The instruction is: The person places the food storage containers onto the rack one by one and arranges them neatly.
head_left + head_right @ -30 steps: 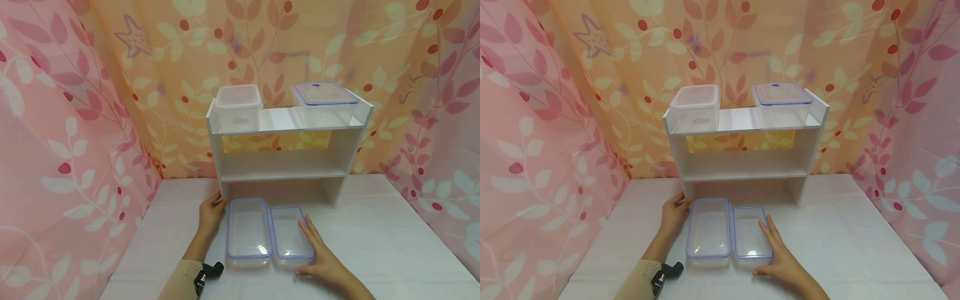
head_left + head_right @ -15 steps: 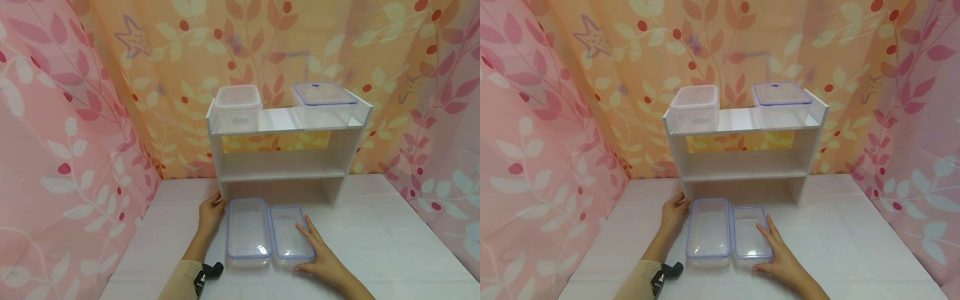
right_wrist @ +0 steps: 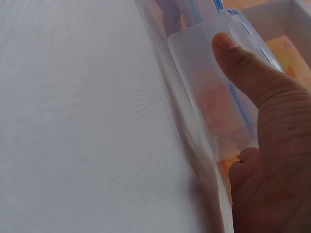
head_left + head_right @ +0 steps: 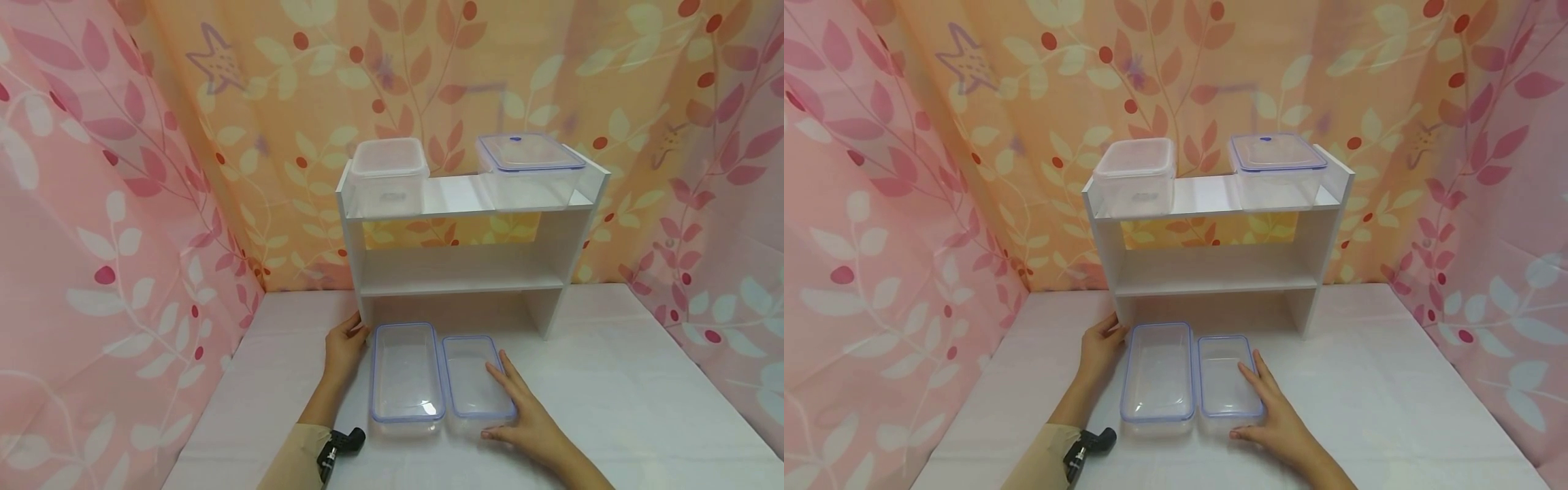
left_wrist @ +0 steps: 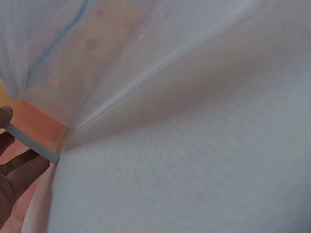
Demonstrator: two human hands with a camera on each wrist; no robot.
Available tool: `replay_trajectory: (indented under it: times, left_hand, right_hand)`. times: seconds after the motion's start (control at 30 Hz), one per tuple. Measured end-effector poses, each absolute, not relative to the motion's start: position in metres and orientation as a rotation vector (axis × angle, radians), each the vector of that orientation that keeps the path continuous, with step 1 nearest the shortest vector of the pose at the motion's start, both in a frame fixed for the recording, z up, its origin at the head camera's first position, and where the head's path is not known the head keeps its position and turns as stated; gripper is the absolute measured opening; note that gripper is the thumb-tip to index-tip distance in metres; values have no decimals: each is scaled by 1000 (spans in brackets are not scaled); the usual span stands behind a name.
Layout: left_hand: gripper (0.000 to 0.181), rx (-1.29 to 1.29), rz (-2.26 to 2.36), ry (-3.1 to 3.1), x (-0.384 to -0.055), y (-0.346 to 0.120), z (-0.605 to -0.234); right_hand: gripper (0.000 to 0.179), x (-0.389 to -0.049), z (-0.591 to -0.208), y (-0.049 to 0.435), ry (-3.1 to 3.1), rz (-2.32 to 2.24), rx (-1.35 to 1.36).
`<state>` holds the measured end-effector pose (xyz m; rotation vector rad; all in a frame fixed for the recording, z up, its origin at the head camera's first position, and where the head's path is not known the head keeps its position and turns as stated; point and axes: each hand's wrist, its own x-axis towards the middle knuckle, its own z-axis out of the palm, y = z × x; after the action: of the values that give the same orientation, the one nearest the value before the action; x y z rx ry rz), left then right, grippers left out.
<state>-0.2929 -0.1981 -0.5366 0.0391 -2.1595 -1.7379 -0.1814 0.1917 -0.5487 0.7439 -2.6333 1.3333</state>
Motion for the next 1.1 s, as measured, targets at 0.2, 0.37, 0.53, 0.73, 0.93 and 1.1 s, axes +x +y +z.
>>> replay_trajectory:
  times: [0.2,0.37,0.53,0.73,0.93,1.1]
  left_hand:
    - [42,44,-1743,-2159,-292,-198,-538]
    - [43,48,-1756,-2166,-292,-197,-539]
    - [43,39,-1754,-2158,-293,-197,-539]
    - [43,53,-1761,-2162,-292,-198,-539]
    - [44,73,-1768,-2183,-291,-198,-537]
    - [44,61,-1771,-2176,-292,-199,-537]
  right_hand:
    - [117,-181,-547,193,-2604,1383,724]
    - [115,-180,-546,194,-2542,1441,747]
    - [115,-181,-545,195,-2476,1438,768]
    - [116,-183,-544,197,-2437,1463,791]
    - [117,-182,-539,196,-2436,1497,773]
    - [117,-181,-534,194,-2393,1486,785]
